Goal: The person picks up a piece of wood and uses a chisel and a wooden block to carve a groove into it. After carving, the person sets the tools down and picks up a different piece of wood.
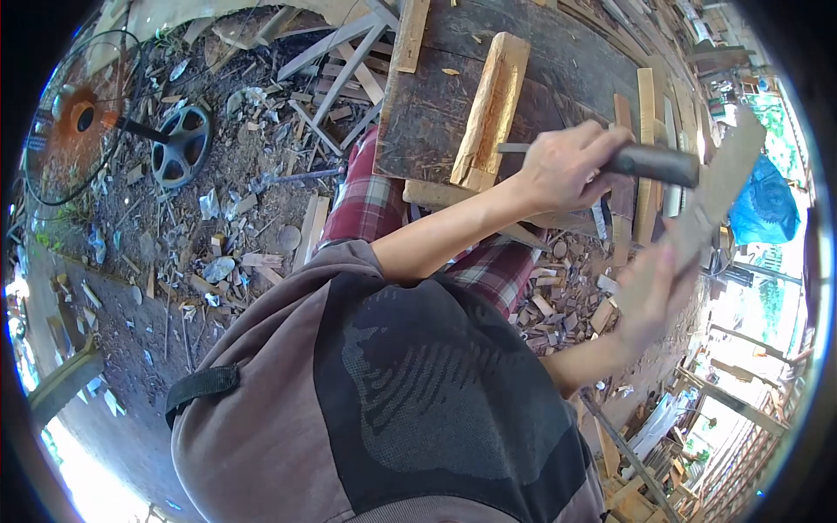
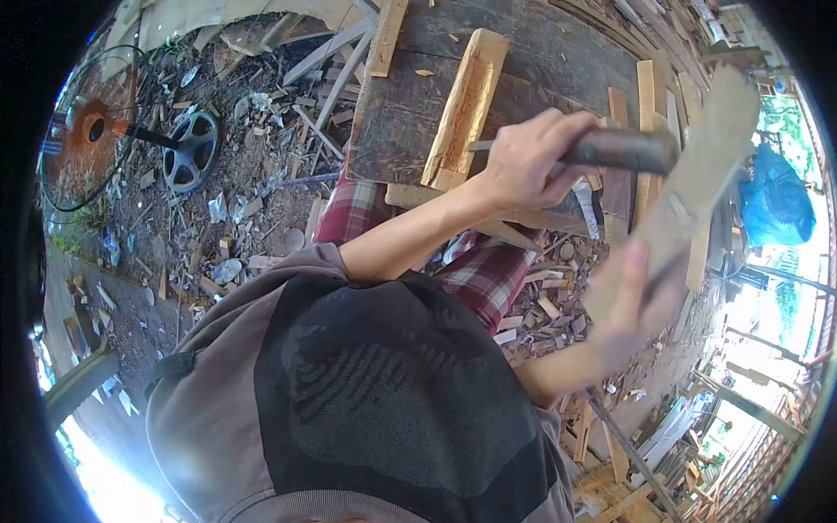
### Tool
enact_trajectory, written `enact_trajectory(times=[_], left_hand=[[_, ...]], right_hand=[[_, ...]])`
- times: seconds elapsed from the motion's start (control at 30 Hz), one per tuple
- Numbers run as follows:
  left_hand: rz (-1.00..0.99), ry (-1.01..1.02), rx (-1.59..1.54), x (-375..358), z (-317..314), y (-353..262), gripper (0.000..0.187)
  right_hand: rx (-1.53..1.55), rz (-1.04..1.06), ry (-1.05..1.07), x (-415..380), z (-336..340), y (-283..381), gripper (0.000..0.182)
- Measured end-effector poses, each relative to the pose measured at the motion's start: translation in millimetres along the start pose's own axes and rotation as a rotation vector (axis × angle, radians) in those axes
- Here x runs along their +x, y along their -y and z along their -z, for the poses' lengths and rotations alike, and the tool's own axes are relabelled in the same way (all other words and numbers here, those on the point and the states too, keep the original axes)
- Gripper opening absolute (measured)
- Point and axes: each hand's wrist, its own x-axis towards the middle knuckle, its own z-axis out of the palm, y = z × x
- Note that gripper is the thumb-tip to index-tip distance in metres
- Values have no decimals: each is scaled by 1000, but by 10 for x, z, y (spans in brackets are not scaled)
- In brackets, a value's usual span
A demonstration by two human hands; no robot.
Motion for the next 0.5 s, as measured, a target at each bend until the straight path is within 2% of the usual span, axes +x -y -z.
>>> enact_trajectory(times=[0.07,0.13,0.2,0.27,0.33,0.37,0.4,0.47,0.5], left_hand=[[4,9,0,11,-1,13,49],[-15,-26,-6,-20,-5,29,49],[-14,4,22,-59,-2,10,49],[-12,22,61,-73,-6,8,49],[-1,25,111,-86,-23,13,49],[18,93,108,-76,-5,34,51],[-1,53,86,-46,-35,42,51],[-21,-19,48,-63,-71,29,52],[-22,-26,43,-45,-46,-8,52]], right_hand=[[-40,163,-58,70,-26,-55,54],[115,242,-62,67,211,-84,57],[302,226,-280,87,318,7,67],[177,338,-123,124,284,-108,59],[-227,464,-109,247,90,-284,57],[-240,428,-107,241,73,-268,56],[-253,393,-103,229,61,-254,56],[106,123,-82,61,177,-64,55],[136,140,-98,33,253,-22,56]])
